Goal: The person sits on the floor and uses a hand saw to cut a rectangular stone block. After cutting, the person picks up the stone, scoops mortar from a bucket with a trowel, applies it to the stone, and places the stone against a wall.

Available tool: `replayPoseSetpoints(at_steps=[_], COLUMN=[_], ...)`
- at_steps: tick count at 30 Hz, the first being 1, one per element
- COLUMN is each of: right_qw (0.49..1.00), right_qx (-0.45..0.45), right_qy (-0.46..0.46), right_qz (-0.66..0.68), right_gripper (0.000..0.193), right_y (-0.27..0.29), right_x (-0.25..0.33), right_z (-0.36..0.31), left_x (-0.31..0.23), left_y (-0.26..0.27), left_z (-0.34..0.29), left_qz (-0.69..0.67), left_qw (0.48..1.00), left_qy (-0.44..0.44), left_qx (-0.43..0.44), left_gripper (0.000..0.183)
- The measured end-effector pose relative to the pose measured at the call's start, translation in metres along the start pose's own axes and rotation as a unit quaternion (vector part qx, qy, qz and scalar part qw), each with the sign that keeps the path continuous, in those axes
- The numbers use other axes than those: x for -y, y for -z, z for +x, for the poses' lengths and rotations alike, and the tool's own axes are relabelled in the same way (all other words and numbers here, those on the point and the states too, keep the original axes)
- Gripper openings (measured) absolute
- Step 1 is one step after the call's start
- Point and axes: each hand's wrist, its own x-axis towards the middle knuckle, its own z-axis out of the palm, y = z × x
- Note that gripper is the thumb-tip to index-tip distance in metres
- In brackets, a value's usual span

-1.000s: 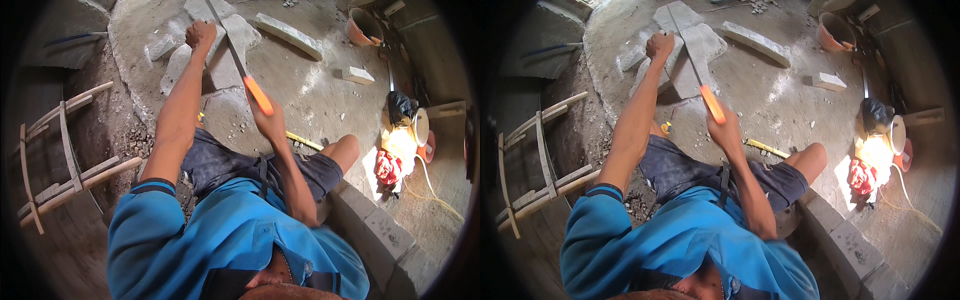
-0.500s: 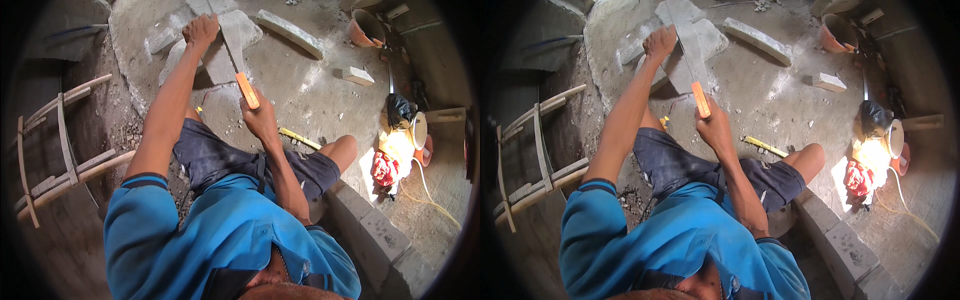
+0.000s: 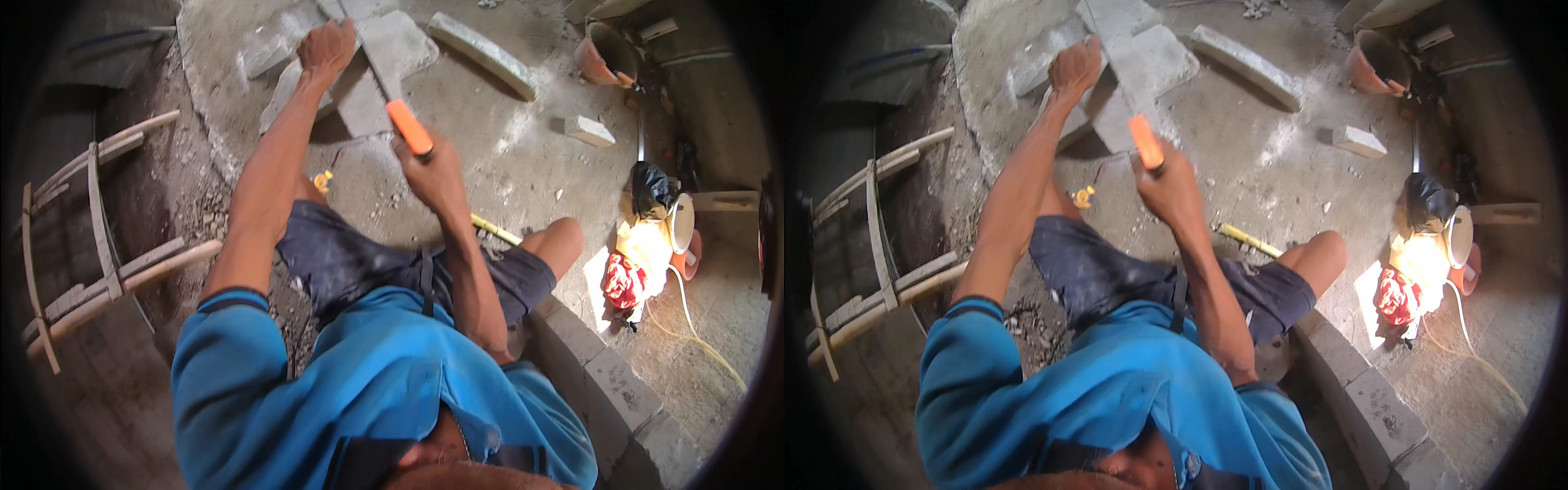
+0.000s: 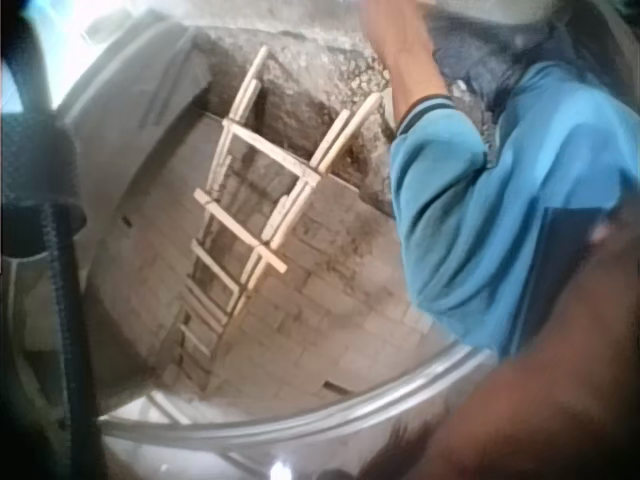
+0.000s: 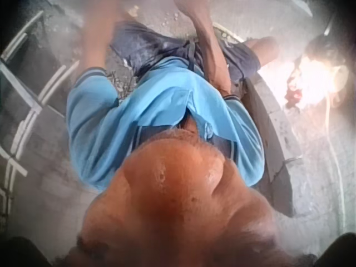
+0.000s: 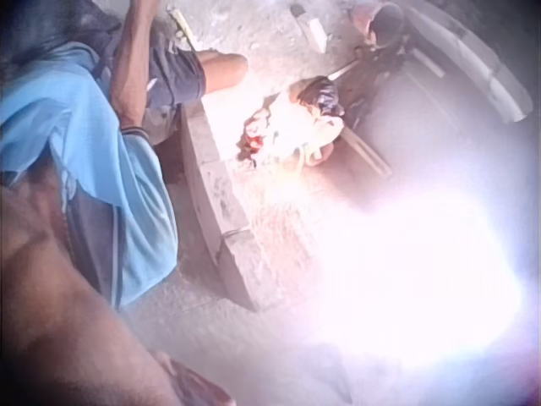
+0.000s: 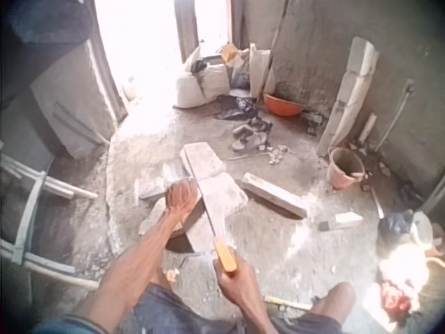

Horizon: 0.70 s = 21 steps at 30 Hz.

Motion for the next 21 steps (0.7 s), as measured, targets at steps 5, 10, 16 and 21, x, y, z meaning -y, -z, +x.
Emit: replayPoseSetpoints(at_steps=[5,10,16,21], right_qw=[1.000,0.998,0.999,0.993], right_qx=[0.004,0.014,0.030,-0.056], right_qy=[-0.011,0.000,-0.027,0.097], right_qz=[-0.027,-0.062,-0.018,-0.035], right_gripper=[0.047,0.048,0.038,0.044], right_y=[0.002,0.046,-0.001,-0.013], right_x=[-0.021,-0.003,-0.011,-0.046], right_z=[-0.095,-0.173,0.002,-0.084], left_x=[0.025,0.025,0.009,0.025], left_y=[0.009,0.006,0.008,0.012], left_z=[0.001,-0.006,-0.011,0.010], left_qz=[-0.022,-0.048,0.002,-0.007], left_qw=[0.998,0.998,0.999,0.997], left_qy=[0.059,0.044,0.037,0.076], left_qx=[-0.012,-0.024,0.026,0.019], left_gripper=[0.067,0.067,0.064,0.065])
